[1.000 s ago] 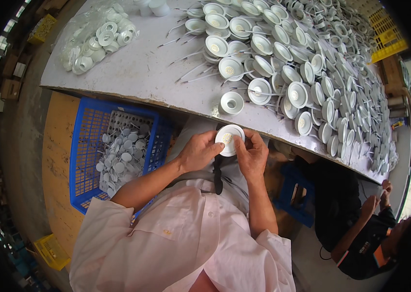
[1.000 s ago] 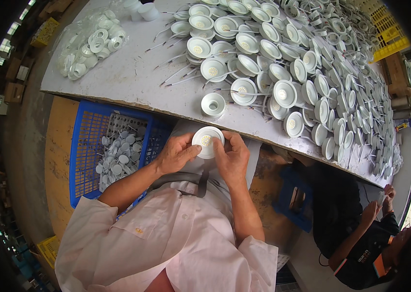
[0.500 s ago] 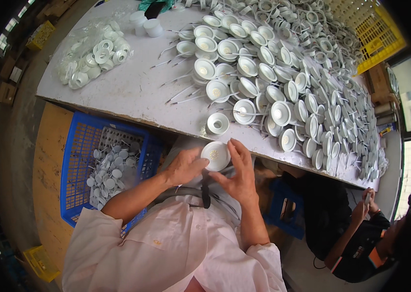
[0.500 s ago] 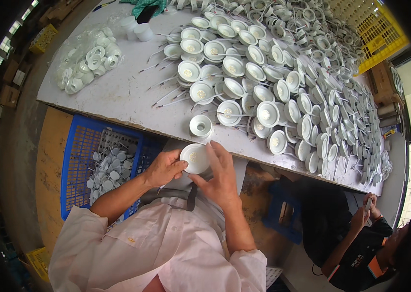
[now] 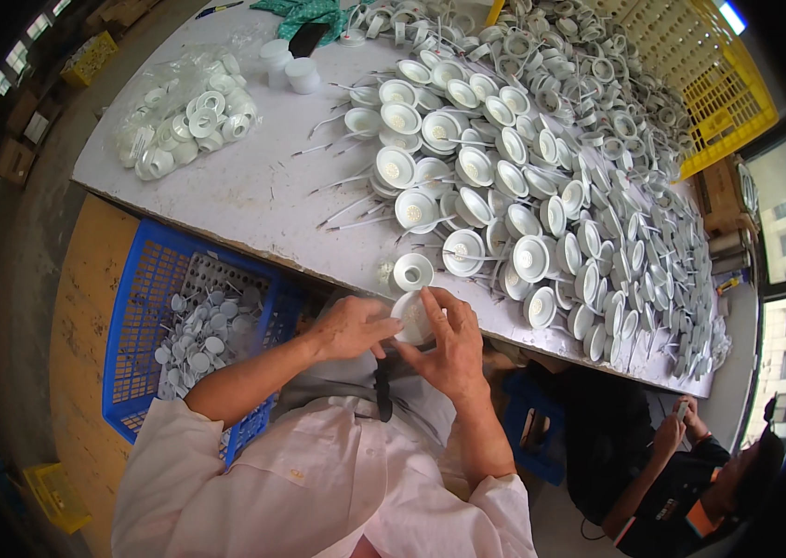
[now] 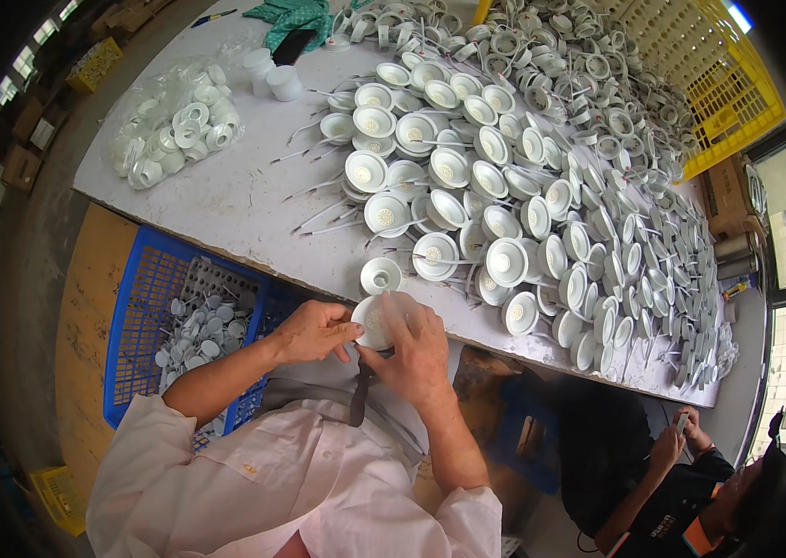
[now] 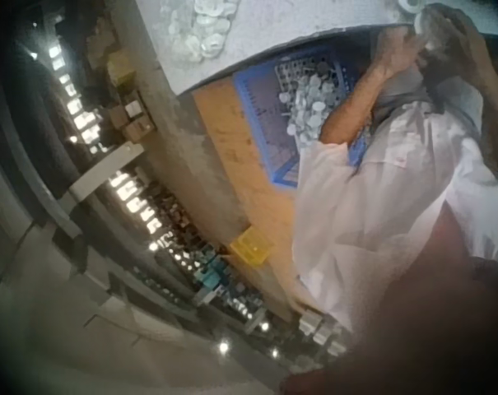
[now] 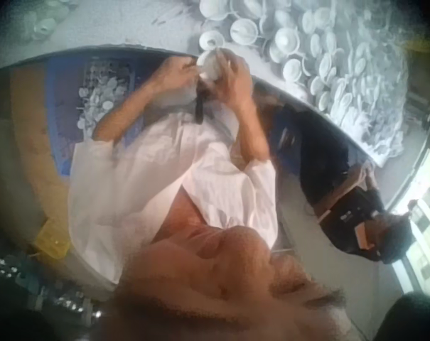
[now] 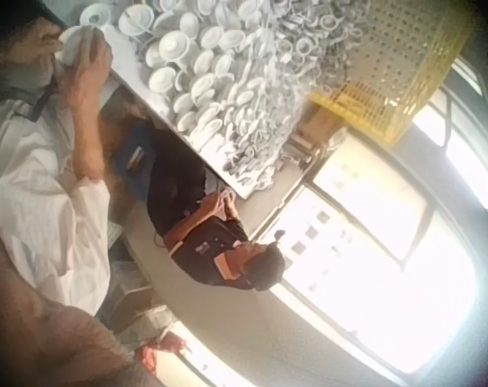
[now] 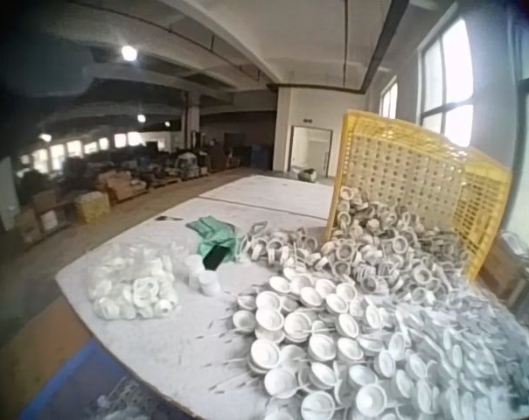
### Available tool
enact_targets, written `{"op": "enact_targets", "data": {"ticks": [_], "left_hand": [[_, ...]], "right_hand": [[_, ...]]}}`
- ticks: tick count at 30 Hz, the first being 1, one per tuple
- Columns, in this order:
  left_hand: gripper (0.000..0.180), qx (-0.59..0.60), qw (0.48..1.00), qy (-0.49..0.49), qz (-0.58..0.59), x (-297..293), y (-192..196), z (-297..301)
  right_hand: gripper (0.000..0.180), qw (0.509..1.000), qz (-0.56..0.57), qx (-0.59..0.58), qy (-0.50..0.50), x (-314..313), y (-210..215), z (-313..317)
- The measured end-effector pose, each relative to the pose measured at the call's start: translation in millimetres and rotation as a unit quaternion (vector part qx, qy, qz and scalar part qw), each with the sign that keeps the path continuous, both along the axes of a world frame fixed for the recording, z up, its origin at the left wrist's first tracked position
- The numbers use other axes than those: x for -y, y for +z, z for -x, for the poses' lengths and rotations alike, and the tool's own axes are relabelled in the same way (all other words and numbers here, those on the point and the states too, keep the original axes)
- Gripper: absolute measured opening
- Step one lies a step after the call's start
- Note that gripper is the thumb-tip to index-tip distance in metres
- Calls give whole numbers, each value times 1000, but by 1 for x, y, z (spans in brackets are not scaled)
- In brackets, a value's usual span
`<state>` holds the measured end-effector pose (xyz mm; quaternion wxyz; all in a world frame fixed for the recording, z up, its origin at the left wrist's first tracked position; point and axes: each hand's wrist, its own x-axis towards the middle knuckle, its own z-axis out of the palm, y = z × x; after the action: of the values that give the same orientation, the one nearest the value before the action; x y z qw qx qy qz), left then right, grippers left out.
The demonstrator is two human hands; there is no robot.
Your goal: The person assembles circular LED lights by inserting LED modules and covers into plastic housings by hand and organizes the components on the table.
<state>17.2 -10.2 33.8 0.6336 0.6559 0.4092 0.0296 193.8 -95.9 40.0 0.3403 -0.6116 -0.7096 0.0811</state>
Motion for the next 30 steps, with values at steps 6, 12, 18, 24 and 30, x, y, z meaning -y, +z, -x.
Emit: {"op": "enact_targets", "data": {"ticks": [6, 12, 18, 24, 30], "left_hand": [[28, 45, 997, 53, -25, -32, 10, -1], [30, -9, 970, 95, -223, -101, 46, -14], [29, -124, 874, -20, -470, -166, 64, -47], [30, -213, 865, -50, -452, -207, 58, -91], [30, -261, 871, -54, -413, -225, 50, -115]], "right_hand": [[76, 1000, -28, -3, 4, -33, 9, 1], [62, 990, -77, -86, -81, -23, -4, -18], [57, 983, -57, -139, -109, 0, -14, -24], [52, 975, -54, -142, -160, 24, -15, -43], [49, 966, -51, -153, -200, 44, -18, -59]]}}
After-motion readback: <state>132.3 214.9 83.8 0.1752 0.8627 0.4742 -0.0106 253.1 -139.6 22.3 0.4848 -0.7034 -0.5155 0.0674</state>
